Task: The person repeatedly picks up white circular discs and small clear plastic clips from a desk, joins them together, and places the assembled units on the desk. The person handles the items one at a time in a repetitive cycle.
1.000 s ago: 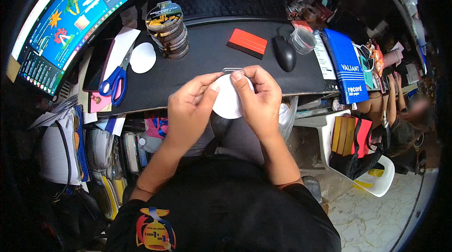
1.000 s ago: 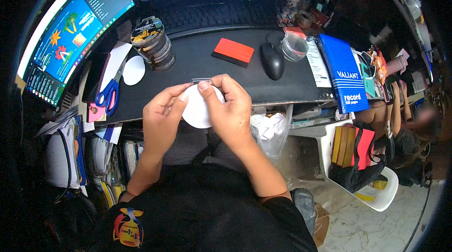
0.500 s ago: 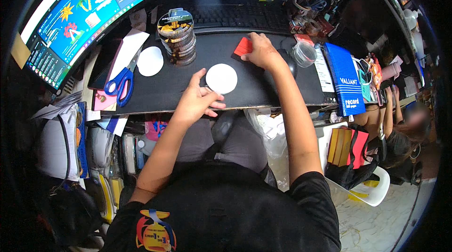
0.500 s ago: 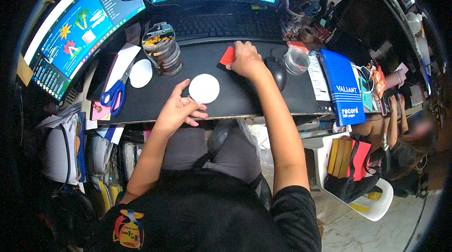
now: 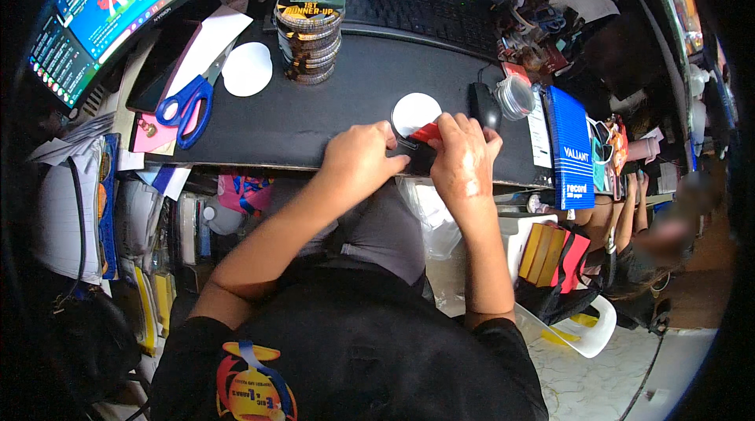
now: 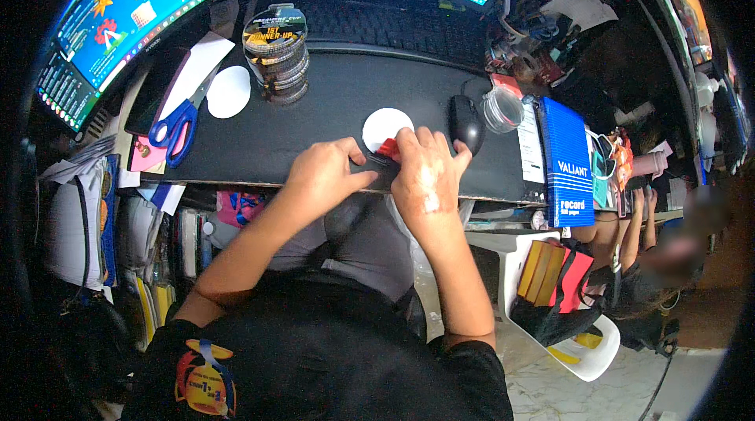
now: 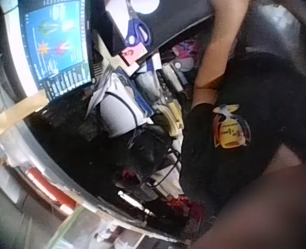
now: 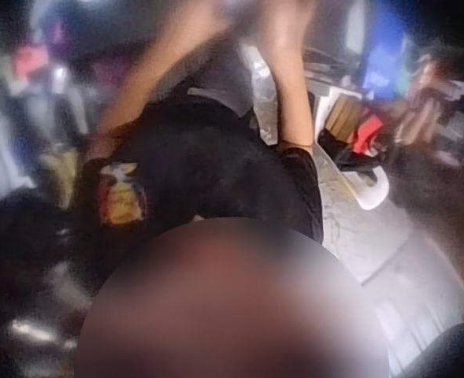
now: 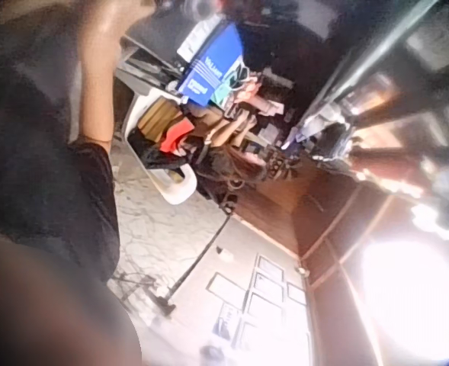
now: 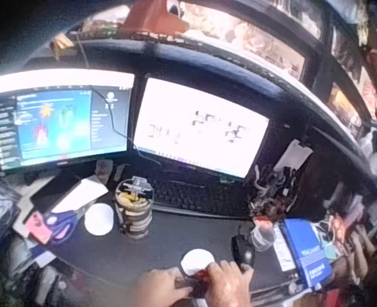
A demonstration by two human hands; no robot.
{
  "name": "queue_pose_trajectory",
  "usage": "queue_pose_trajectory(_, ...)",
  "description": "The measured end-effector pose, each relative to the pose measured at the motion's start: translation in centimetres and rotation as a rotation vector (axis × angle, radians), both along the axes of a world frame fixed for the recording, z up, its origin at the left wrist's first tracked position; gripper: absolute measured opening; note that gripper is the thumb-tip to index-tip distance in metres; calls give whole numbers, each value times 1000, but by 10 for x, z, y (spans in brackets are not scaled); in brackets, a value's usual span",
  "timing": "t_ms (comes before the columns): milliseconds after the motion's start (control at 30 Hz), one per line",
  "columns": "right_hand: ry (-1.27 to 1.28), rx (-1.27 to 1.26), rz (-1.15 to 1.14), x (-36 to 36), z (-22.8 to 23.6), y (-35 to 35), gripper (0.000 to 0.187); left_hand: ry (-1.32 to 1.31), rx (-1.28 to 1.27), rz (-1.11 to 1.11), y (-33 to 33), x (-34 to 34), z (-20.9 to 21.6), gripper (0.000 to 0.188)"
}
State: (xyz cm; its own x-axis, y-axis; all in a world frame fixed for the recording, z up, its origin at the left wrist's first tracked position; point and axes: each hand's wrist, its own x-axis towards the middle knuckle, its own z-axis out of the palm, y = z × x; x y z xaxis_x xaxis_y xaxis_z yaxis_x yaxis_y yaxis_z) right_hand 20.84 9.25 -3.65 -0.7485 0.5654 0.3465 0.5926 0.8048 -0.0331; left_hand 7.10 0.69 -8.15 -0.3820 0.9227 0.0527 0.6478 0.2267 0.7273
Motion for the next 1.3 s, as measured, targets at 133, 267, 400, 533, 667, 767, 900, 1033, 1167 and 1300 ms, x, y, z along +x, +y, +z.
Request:
queue_pose_trajectory(133, 35, 19, -25, -6, -14, 7, 30, -49, 14, -185, 6, -20, 0, 26)
queue_pose_trajectory(267, 73, 132, 27, -13, -21, 13, 31, -415, -61, -189, 37, -52, 4, 14)
queue_pose_trajectory(400, -77, 64, -65, -19, -20, 7, 33, -208, 204, -161, 82, -64, 4, 19)
queue_pose_trajectory(533, 15, 167, 11, -28, -18, 4, 31, -271, -64, -334, 118, -70, 1, 22)
queue_pose_trajectory(667, -52, 92, -67, -28, -22, 2, 32, -204, -2, -602, 125, -76, -5, 26)
queue_pose_trajectory(767, 10, 189, 25, -30, -25, 2, 35, -38, -14, -654, 123, -70, -6, 23)
queue_pose_trajectory(900, -36, 130, -1, -31, -22, 0, 37, 136, -12, -607, 119, -62, -6, 18)
queue_pose_trajectory(1033, -68, 139, 9, -32, -20, 7, 26, 65, 139, -371, 110, -63, -7, 24)
queue_pose_trajectory(1167, 37, 232, 74, -43, -33, 35, 22, 84, 397, 202, 92, -49, -1, 23)
queue_pose_trajectory(1300, 79, 263, 121, -54, -33, 65, 28, 183, 800, 305, 47, -30, -2, 16)
